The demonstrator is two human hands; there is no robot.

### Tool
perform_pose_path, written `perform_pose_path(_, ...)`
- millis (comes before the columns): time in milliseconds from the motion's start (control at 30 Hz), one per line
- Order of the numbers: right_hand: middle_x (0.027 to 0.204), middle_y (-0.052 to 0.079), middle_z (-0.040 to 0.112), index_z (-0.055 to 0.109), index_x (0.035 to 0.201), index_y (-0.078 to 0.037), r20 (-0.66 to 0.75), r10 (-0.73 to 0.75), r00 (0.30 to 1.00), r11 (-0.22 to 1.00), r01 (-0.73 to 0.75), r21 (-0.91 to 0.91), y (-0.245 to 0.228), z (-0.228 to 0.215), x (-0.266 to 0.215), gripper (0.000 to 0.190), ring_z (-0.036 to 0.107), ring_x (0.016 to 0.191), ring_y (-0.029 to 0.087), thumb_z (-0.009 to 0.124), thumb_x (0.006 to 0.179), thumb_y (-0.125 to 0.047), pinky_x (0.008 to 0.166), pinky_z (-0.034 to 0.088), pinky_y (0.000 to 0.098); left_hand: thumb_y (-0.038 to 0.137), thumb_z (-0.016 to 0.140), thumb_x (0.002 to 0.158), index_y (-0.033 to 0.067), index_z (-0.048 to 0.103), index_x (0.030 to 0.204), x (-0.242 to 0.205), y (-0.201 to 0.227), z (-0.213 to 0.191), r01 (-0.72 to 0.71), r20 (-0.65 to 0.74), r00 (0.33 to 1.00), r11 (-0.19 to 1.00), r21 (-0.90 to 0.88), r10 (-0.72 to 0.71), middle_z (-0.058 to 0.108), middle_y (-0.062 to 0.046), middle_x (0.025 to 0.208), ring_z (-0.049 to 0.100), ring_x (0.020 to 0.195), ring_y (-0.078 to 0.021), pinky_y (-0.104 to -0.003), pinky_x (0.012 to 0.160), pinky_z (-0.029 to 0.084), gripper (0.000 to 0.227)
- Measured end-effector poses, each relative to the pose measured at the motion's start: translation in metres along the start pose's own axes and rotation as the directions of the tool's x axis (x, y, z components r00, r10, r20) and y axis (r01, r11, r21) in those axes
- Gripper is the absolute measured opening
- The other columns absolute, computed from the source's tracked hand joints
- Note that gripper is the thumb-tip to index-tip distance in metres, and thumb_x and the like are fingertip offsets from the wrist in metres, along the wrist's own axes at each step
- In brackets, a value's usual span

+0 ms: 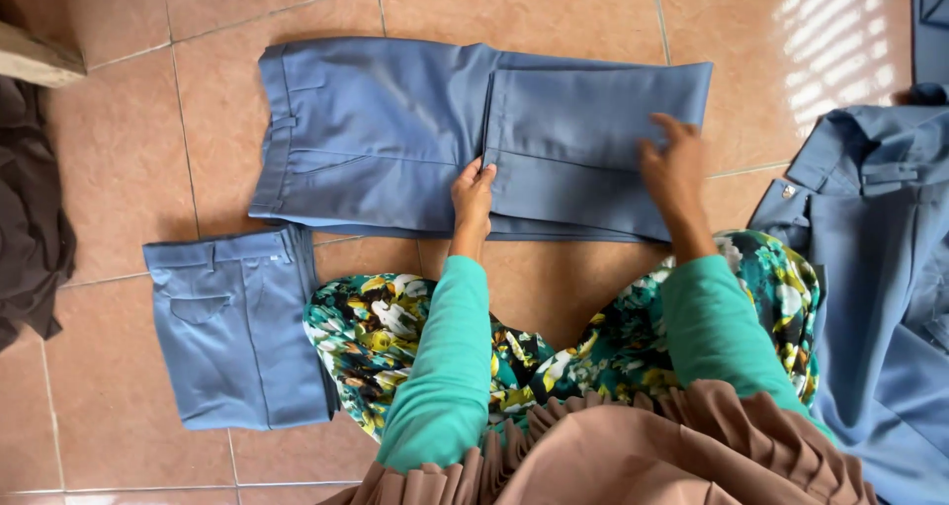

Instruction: Folding blue trousers into a rectangular shape on the floor in a factory setting.

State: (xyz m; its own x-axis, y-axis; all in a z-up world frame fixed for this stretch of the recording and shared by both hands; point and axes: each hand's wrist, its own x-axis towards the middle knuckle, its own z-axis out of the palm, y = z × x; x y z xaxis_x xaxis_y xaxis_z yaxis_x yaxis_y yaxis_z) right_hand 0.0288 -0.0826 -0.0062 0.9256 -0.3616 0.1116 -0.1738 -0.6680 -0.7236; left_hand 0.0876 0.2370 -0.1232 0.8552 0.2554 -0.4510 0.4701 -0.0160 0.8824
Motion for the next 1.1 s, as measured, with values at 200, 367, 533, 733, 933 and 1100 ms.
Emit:
perform_pose_path(200, 0.103, 0.018, 0.071, 0.057, 0.148, -0.007, 0.115, 0.435, 0.893, 0.9, -0.427, -0.092, 0.103, -0.011, -0.008, 0.059, 0.068, 0.105, 0.039, 0.074, 0.096, -0.031, 0.079, 0.057, 0.0566, 0.034, 0.073, 0.092, 0.0209, 0.071, 0.127, -0.008, -0.004, -0.029, -0.114, -0.121, 0.978, 0.921, 0.373, 0.17, 0.076, -0.016, 0.115, 0.072, 0.111, -0.0303, -0.042, 0.091, 0.06, 0.038)
perform_pose_path(367, 0.096, 0.021, 0.071, 0.067, 0.133, -0.013, 0.162, 0.427, 0.89, 0.896, -0.44, 0.056, 0.085, -0.008, -0.014, 0.049, 0.072, 0.086, 0.036, 0.082, 0.091, -0.034, 0.058, 0.061, 0.0488, 0.021, 0.074, 0.09, 0.0256, 0.062, 0.132, -0.046, 0.027, -0.03, -0.234, -0.146, 0.914, 0.786, 0.572, 0.378, 0.073, -0.013, 0.122, 0.071, 0.113, -0.0323, -0.047, 0.096, 0.057, 0.044)
perform_pose_path(533, 0.084, 0.019, 0.072, 0.074, 0.117, -0.002, 0.168, 0.424, 0.89, 0.889, -0.445, 0.106, 0.096, -0.007, -0.018, 0.042, 0.072, 0.075, 0.031, 0.087, 0.088, -0.03, 0.055, 0.06, 0.0463, 0.015, 0.071, 0.091, 0.0316, 0.052, 0.14, -0.062, 0.038, -0.026, -0.228, -0.136, 0.923, 0.797, 0.559, 0.359, 0.067, -0.01, 0.131, 0.067, 0.121, -0.0307, -0.05, 0.1, 0.055, 0.054)
perform_pose_path(733, 0.07, -0.009, 0.044, 0.062, 0.076, -0.011, -0.06, 0.402, 0.913, 0.913, -0.395, 0.102, 0.046, -0.073, -0.007, 0.034, 0.04, 0.068, 0.009, 0.088, 0.09, -0.027, 0.054, 0.034, 0.0356, 0.002, 0.07, 0.081, 0.0274, 0.059, 0.13, -0.069, 0.017, 0.005, -0.426, 0.002, 0.872, 0.758, 0.493, 0.489, 0.075, -0.011, 0.111, 0.072, 0.105, -0.0305, -0.04, 0.093, 0.052, 0.056)
perform_pose_path(933, 0.107, 0.013, 0.061, 0.074, 0.108, -0.013, -0.513, 0.11, 0.851, 0.802, -0.381, -0.46, 0.054, -0.105, -0.011, 0.024, 0.061, 0.091, 0.041, 0.082, 0.085, -0.016, 0.067, 0.049, 0.059, 0.005, 0.064, 0.086, 0.0217, 0.056, 0.134, -0.122, 0.027, 0.075, -0.414, 0.207, 0.909, 0.835, 0.362, 0.361, 0.075, -0.021, 0.11, 0.07, 0.107, -0.0391, -0.045, 0.096, 0.051, 0.052)
perform_pose_path(1100, 0.111, 0.017, 0.064, 0.068, 0.135, -0.009, -0.156, -0.367, 0.917, 0.885, 0.292, -0.363, -0.011, -0.037, -0.023, 0.049, 0.053, 0.104, 0.037, 0.083, 0.088, -0.002, 0.089, 0.043, 0.048, 0.008, 0.062, 0.092, 0.0188, 0.053, 0.139, -0.133, 0.039, 0.075, -0.341, 0.317, 0.919, 0.876, 0.341, 0.234, 0.07, -0.02, 0.124, 0.065, 0.12, -0.0365, -0.046, 0.101, 0.051, 0.048)
